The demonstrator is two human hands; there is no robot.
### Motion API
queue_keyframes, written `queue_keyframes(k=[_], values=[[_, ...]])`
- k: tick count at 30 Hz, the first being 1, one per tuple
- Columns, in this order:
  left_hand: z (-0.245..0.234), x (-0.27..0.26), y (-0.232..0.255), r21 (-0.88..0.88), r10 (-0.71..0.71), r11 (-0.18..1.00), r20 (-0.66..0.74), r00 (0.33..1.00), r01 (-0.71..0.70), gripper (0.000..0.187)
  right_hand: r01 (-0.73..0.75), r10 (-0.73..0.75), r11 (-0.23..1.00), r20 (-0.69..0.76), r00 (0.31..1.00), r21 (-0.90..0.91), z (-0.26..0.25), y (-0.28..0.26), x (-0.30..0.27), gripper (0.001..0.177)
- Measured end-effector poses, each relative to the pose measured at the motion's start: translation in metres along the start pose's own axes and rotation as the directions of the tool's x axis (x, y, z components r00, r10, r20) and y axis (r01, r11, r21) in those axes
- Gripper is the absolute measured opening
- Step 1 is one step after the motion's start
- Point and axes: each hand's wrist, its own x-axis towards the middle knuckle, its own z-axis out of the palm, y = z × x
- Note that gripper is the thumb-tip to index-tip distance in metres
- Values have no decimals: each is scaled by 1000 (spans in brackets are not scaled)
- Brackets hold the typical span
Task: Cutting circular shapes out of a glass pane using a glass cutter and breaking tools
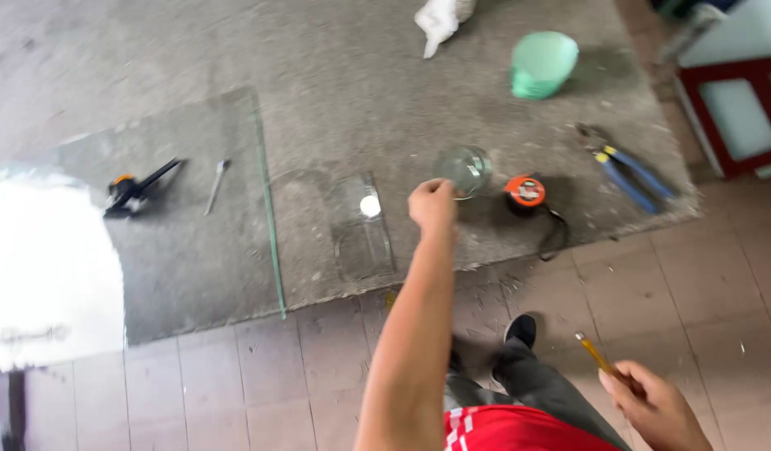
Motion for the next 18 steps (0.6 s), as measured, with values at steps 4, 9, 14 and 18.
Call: queue_keyframes(k=[4, 9, 14, 18], values=[[-22, -21, 14, 281, 208, 947, -174, 963, -154, 37, -111, 111, 989, -2, 994, -94, 15, -4, 0, 30], [-126, -91, -41, 229, 426, 887, -70, 902, -401, 31, -128, 156, 936, 61, 986, -328, 52, -42, 32, 27], [-243, -126, -158, 198, -170, 961, -124, 978, 192, 21, 437, -411, 844, 149, 899, -312, 98, -137, 95, 14], [-297, -110, -213, 103, -205, 962, -337, 919, 252, 19, 540, -463, 731, 279, 842, -417, 145, -288, 126, 23]])
